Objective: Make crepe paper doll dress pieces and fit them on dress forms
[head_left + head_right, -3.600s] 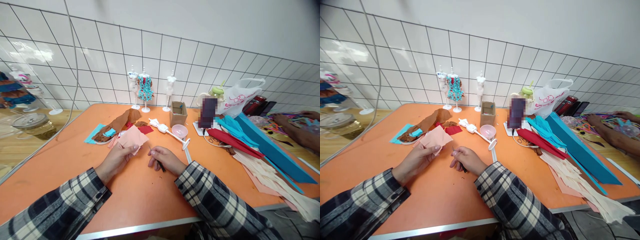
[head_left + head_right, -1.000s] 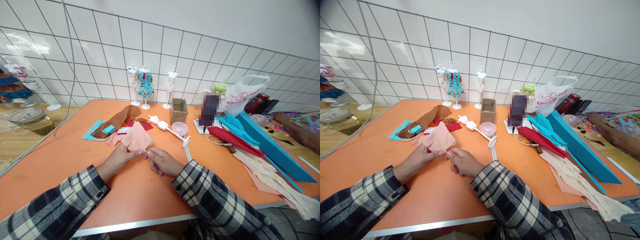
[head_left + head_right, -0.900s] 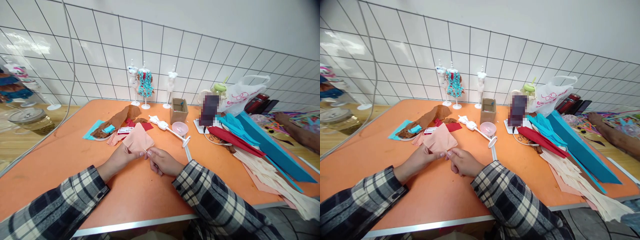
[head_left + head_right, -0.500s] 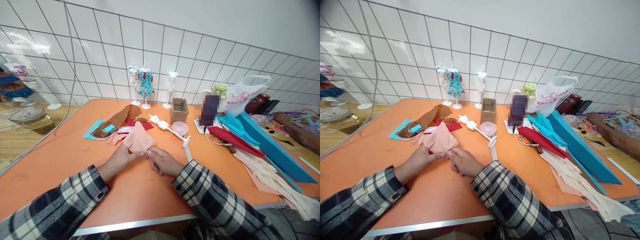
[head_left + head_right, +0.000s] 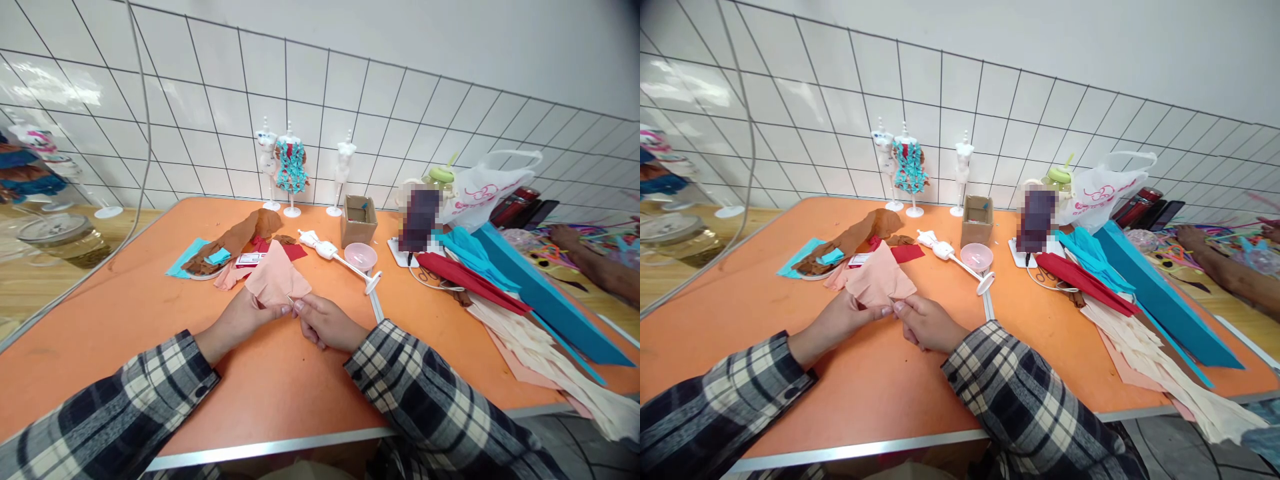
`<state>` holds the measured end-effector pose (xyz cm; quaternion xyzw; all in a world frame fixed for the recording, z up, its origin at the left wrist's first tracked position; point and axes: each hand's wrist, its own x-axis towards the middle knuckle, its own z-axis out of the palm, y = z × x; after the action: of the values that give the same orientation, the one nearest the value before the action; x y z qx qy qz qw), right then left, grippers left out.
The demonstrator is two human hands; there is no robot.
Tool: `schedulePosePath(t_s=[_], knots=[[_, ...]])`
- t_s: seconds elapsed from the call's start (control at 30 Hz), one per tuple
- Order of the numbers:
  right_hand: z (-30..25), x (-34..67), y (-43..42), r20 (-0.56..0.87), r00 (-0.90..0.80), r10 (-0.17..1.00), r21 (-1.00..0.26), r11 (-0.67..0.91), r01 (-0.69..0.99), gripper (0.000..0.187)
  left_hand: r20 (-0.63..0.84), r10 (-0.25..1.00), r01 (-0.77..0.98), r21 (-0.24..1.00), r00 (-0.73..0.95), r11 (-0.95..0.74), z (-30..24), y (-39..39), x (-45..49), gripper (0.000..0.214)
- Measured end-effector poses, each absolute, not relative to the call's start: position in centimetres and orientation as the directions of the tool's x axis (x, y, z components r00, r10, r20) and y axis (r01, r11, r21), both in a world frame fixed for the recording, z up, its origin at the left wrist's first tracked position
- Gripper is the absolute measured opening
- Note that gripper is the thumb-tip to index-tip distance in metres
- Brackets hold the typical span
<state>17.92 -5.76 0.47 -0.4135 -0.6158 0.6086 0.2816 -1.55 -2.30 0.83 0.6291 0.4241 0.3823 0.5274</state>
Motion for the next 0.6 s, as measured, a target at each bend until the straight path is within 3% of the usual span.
schedulePosePath(t_s=[0.2, 0.6], knots=[[0.16, 18.28, -5.63, -0.118, -0.539, 0.834, -0.990, -0.059, 0.125, 0.031, 0.104, 0.909, 0.113, 0.980, 0.403, -0.162, 1.15, -2.28, -1.44, 0.033], [0.25, 18.09, -5.63, -0.154, -0.520, 0.840, -0.986, -0.095, 0.139, 0.032, 0.135, 0.897, 0.190, 0.954, 0.421, -0.233, 0.81, -2.51, -1.44, 0.052]])
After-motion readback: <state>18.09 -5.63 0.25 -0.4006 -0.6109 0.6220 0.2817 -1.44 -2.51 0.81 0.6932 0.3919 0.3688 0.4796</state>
